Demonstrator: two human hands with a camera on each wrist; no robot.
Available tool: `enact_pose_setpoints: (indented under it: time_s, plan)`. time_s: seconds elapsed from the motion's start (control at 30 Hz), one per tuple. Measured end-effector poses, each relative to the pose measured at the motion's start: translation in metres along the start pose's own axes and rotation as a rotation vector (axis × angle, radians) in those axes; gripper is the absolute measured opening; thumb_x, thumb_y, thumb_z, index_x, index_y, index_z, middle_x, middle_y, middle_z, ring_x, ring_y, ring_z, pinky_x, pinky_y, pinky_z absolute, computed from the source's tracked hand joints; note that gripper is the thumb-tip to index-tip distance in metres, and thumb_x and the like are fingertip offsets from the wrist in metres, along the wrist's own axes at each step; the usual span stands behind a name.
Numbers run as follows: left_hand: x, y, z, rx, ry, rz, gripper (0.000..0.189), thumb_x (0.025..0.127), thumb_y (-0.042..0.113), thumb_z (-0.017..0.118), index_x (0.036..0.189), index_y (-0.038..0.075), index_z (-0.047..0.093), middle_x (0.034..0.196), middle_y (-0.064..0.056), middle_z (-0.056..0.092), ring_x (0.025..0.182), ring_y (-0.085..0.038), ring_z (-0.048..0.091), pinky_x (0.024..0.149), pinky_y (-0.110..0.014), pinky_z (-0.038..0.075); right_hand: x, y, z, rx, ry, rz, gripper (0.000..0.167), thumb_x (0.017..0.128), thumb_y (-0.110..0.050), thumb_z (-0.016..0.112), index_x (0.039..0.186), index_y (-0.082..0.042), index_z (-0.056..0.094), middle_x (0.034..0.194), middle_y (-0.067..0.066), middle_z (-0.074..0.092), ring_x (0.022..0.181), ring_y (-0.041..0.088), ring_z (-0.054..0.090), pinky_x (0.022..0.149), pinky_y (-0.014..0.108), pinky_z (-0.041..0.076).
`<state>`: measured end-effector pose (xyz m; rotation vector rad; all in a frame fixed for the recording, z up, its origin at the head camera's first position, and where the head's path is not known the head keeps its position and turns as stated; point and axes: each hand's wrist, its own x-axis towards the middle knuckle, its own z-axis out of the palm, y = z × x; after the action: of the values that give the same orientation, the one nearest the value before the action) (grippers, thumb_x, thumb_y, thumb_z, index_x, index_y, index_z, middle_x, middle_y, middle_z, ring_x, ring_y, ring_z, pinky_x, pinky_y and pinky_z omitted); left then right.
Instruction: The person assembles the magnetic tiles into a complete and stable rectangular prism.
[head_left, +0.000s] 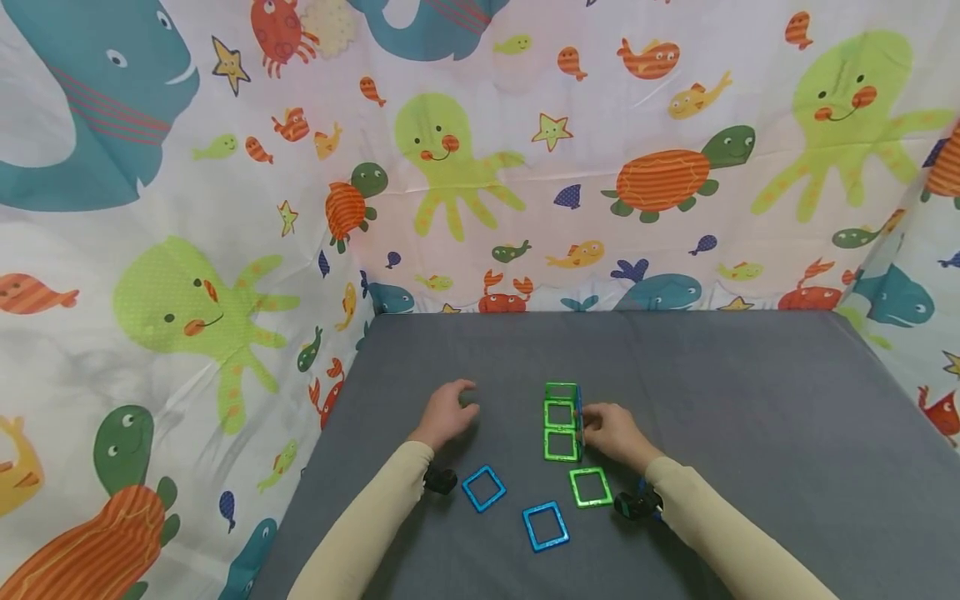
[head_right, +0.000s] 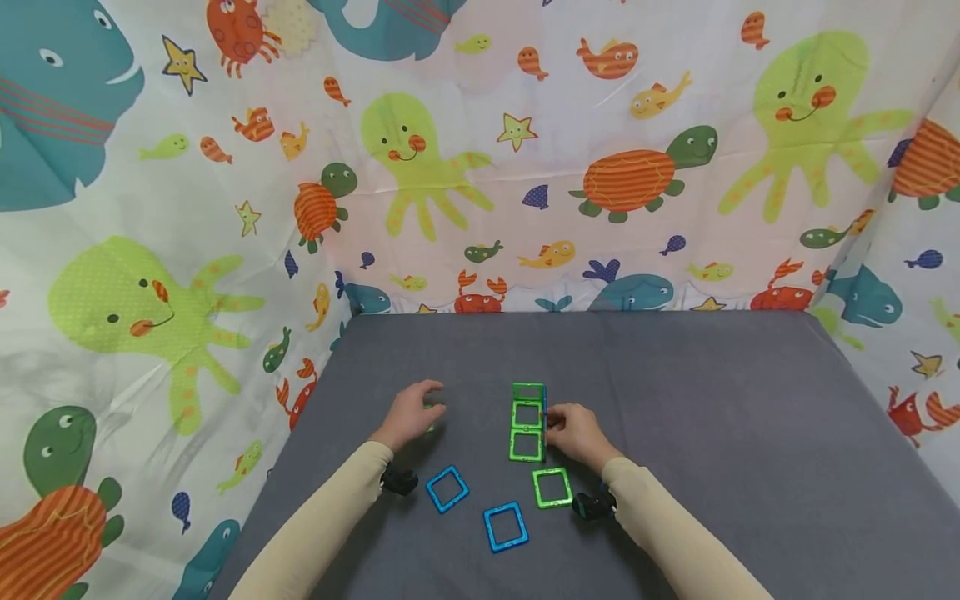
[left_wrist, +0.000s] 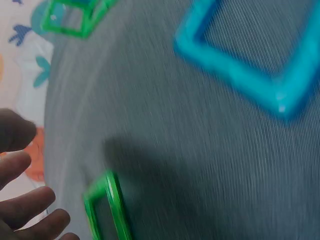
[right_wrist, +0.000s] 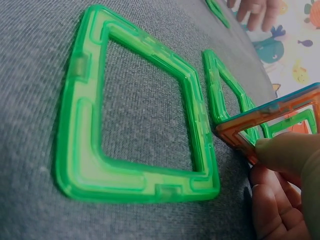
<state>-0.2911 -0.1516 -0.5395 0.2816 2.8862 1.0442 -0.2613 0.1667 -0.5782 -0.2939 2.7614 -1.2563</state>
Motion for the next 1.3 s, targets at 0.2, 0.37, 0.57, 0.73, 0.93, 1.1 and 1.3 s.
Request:
enact_pose_setpoints:
  time_s: [0.2, 0.37, 0.57, 0.73, 0.93, 1.1, 1.3]
  plan:
    - [0.003, -0.021, -0.003, 0.248, -0.058, 0.009, 0.048, 0.087, 0.017, 0.073, 0.133, 0.010, 0.065, 0.132, -0.018, 0.064, 0.111, -0.033, 0.062, 0.092, -0.052, 0.051, -0.002, 0.001, 0.000, 0.005, -0.003, 0.009, 0.034, 0.086, -0.005, 0.070, 0.119, -0.001, 0.073, 0.096, 0.007, 0.076, 0.077, 0.012, 0.068, 0.069, 0.033, 0.055]
    - [0.003, -0.024, -0.002, 0.369, -0.120, -0.002, 0.054, 0.081, 0.019, 0.079, 0.133, 0.015, 0.066, 0.134, -0.018, 0.061, 0.111, -0.035, 0.058, 0.094, -0.054, 0.048, -0.002, 0.001, 0.000, -0.004, 0.001, 0.008, 0.033, 0.087, -0.006, 0.071, 0.119, -0.002, 0.073, 0.098, 0.008, 0.076, 0.078, 0.012, 0.068, 0.070, 0.033, 0.055]
    - [0.002, -0.017, -0.004, 0.429, -0.132, 0.005, 0.051, 0.081, 0.016, 0.081, 0.130, 0.015, 0.067, 0.127, -0.017, 0.063, 0.107, -0.033, 0.059, 0.092, -0.052, 0.050, -0.002, 0.001, 0.001, -0.010, 0.010, 0.015, 0.033, 0.087, -0.007, 0.071, 0.120, -0.003, 0.073, 0.100, 0.009, 0.075, 0.079, 0.012, 0.067, 0.070, 0.032, 0.054]
    - [0.002, -0.015, -0.004, 0.469, -0.138, 0.012, 0.046, 0.083, 0.014, 0.081, 0.127, 0.015, 0.069, 0.122, -0.014, 0.065, 0.105, -0.031, 0.061, 0.090, -0.051, 0.052, -0.002, 0.000, 0.000, -0.001, 0.015, 0.022, 0.034, 0.087, -0.007, 0.070, 0.120, -0.003, 0.073, 0.098, 0.007, 0.076, 0.078, 0.012, 0.067, 0.070, 0.033, 0.054]
    - [0.002, -0.014, -0.005, 0.475, -0.149, 0.013, 0.040, 0.083, 0.016, 0.080, 0.122, 0.016, 0.071, 0.115, -0.012, 0.067, 0.096, -0.027, 0.061, 0.086, -0.049, 0.052, -0.001, -0.002, -0.001, -0.002, 0.011, 0.016, 0.034, 0.086, -0.006, 0.071, 0.120, -0.001, 0.073, 0.096, 0.008, 0.076, 0.077, 0.012, 0.067, 0.068, 0.033, 0.054]
    - [0.003, -0.013, -0.007, 0.448, -0.133, 0.024, 0.038, 0.082, 0.018, 0.080, 0.119, 0.015, 0.072, 0.110, -0.011, 0.068, 0.089, -0.024, 0.060, 0.079, -0.045, 0.053, 0.000, -0.002, -0.002, 0.003, 0.000, 0.022, 0.034, 0.086, -0.006, 0.070, 0.120, -0.001, 0.073, 0.098, 0.009, 0.075, 0.078, 0.013, 0.067, 0.069, 0.034, 0.054]
    - [0.006, -0.011, -0.008, 0.449, -0.123, 0.041, 0.037, 0.081, 0.019, 0.081, 0.117, 0.015, 0.073, 0.107, -0.010, 0.069, 0.087, -0.023, 0.061, 0.079, -0.043, 0.054, 0.002, -0.003, -0.007, 0.012, -0.011, 0.044, 0.034, 0.087, -0.006, 0.070, 0.121, -0.002, 0.072, 0.099, 0.008, 0.075, 0.079, 0.013, 0.066, 0.069, 0.033, 0.054]
